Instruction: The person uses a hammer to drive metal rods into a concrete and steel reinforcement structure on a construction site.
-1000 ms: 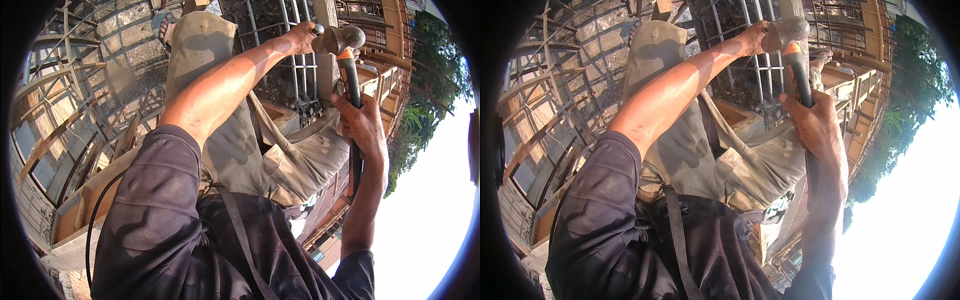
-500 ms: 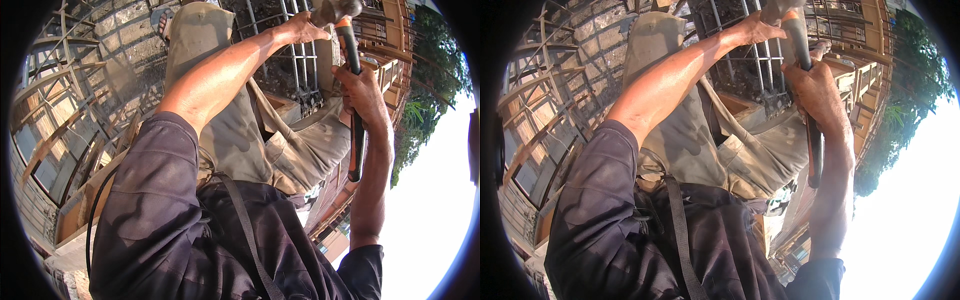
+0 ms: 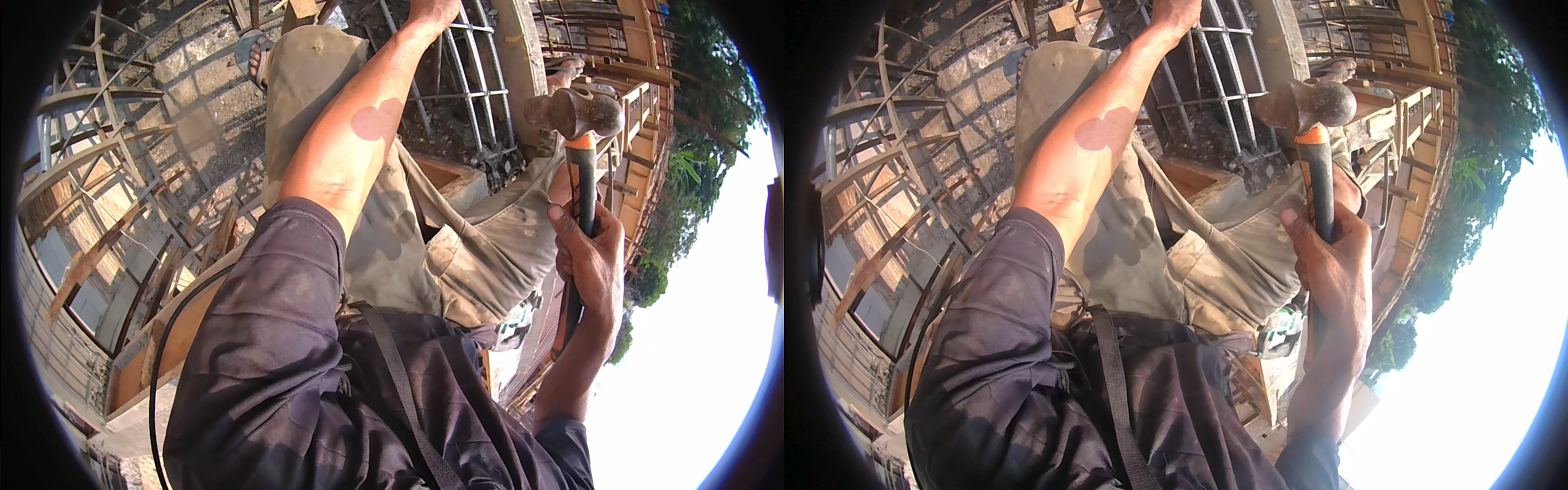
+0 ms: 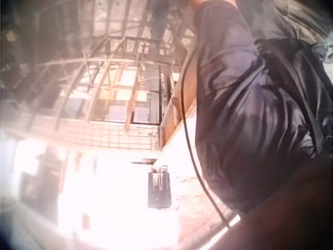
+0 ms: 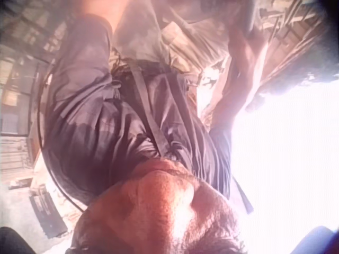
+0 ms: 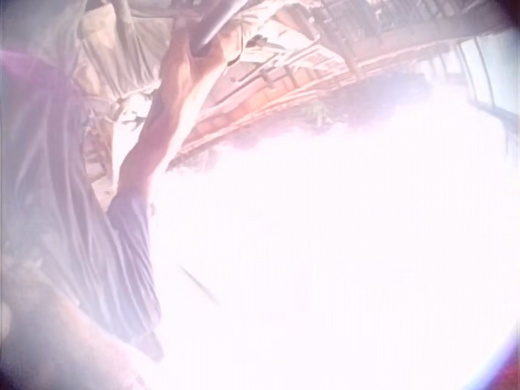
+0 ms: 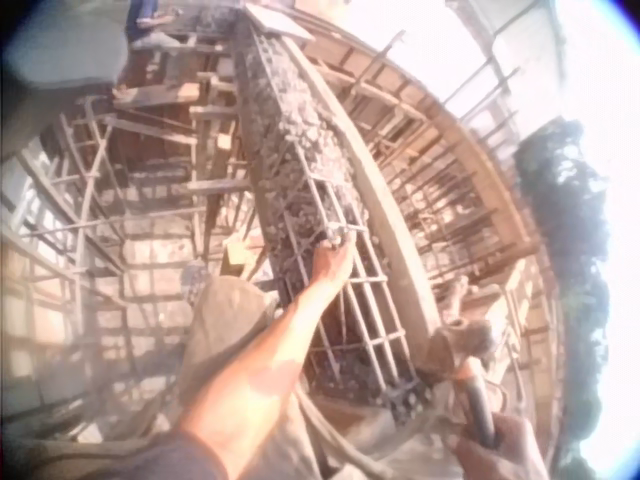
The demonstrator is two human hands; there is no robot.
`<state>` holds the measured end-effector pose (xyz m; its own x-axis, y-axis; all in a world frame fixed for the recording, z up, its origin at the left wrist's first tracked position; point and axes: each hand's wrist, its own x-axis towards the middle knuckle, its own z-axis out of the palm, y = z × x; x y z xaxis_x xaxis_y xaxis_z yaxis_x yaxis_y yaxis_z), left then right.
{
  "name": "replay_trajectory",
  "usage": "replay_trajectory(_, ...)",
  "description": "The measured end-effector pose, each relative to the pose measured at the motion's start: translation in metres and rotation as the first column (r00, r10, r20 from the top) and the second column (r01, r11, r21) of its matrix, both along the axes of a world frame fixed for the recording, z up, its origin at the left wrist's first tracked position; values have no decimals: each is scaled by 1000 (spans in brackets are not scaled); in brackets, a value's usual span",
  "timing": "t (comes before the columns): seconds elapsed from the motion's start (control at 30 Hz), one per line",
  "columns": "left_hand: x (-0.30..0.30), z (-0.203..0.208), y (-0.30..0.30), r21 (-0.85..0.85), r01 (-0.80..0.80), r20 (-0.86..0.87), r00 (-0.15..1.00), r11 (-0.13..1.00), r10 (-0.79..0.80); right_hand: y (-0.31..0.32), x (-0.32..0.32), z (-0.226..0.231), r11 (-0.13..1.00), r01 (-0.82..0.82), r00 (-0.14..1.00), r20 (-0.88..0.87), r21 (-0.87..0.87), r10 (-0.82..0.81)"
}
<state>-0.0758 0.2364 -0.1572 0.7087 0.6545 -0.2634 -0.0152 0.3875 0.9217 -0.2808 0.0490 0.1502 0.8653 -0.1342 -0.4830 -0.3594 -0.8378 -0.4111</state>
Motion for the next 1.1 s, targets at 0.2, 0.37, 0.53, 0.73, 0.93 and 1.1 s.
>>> replay_trajectory(0.2, -13, 45, -38, 18, 55, 200, 978, 998, -58, -30, -15, 0, 994, 100, 992, 72, 39, -102)
replay_trajectory(0.37, -66, 163, 2, 171, 140, 535, 818, 975, -211, -25, -16, -2, 989, 89, 993, 62, 121, -97)
replay_trajectory(0.53, -100, 163, 13, 163, 176, 577, 781, 971, -238, -29, -13, -8, 991, 82, 995, 56, 103, -88)
replay_trajectory(0.73, -102, 173, 31, 108, 22, 794, 599, 994, -100, -18, -21, -9, 992, 67, 996, 54, 105, -73)
replay_trajectory(0.93, -112, 176, 30, 100, 106, 676, 722, 989, -146, -27, -20, -4, 986, 85, 996, 29, 142, -90)
replay_trajectory(1.1, -99, 152, 18, 2, 99, 549, 831, 995, -84, -31, -23, -15, 982, 100, 994, 21, 161, -104)
